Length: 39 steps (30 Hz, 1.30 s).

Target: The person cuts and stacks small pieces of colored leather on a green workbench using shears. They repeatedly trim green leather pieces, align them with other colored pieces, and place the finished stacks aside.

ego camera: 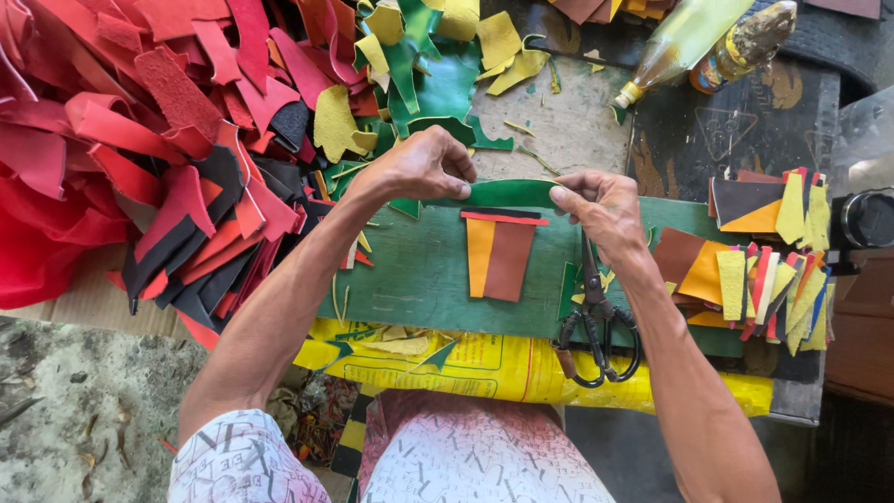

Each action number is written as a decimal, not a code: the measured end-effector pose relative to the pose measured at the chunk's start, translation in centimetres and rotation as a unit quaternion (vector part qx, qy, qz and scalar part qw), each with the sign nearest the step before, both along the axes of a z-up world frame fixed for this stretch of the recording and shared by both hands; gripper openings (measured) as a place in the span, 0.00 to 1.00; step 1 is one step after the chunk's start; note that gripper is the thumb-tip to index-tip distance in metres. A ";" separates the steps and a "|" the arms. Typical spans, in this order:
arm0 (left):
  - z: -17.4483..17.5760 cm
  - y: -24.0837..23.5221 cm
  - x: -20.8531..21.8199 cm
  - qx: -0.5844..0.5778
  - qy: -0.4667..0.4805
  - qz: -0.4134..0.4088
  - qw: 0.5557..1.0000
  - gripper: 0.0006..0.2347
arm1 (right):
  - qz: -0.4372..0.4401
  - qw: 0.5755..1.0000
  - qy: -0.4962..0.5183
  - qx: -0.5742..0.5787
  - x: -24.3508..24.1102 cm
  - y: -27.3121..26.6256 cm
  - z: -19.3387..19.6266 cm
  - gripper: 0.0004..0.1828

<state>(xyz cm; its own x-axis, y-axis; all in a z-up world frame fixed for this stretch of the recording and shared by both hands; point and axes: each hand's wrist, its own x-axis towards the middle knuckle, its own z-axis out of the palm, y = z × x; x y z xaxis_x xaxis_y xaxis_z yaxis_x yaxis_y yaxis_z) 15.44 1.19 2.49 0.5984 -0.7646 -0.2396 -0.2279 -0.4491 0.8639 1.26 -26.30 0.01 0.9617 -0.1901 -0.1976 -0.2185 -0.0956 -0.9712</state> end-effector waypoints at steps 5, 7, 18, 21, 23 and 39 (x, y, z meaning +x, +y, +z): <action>1.2 0.0 -1.0 0.053 -0.003 0.058 0.997 0.09 | 0.032 0.998 -0.007 -0.055 0.2 -0.2 -0.8 0.10; 1.6 -0.1 -1.2 0.061 -0.021 0.062 0.996 0.08 | 0.048 0.995 0.004 -0.087 0.6 -0.4 -0.8 0.11; 1.3 0.0 -1.0 0.069 0.033 0.082 0.994 0.09 | 0.076 0.981 0.042 -0.173 2.7 -0.9 -0.8 0.11; 0.8 -0.1 -0.9 0.073 0.041 0.084 0.993 0.09 | 0.086 0.977 0.039 -0.189 2.8 -1.0 -0.7 0.10; 0.6 -0.1 -0.7 0.071 0.044 0.083 0.993 0.09 | 0.091 0.975 0.038 -0.201 2.8 -1.2 -0.7 0.10; -0.2 0.5 -0.2 0.067 0.009 0.059 0.996 0.10 | 0.097 0.971 0.056 -0.209 2.9 -1.5 -0.8 0.10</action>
<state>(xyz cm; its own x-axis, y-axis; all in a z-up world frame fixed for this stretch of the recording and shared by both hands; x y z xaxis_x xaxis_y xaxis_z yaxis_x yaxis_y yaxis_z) 15.26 1.65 2.28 0.6766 -0.6493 -0.3473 -0.1511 -0.5840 0.7976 4.13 -27.77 -0.82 0.9644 -0.0929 -0.2477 -0.2587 -0.5263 -0.8100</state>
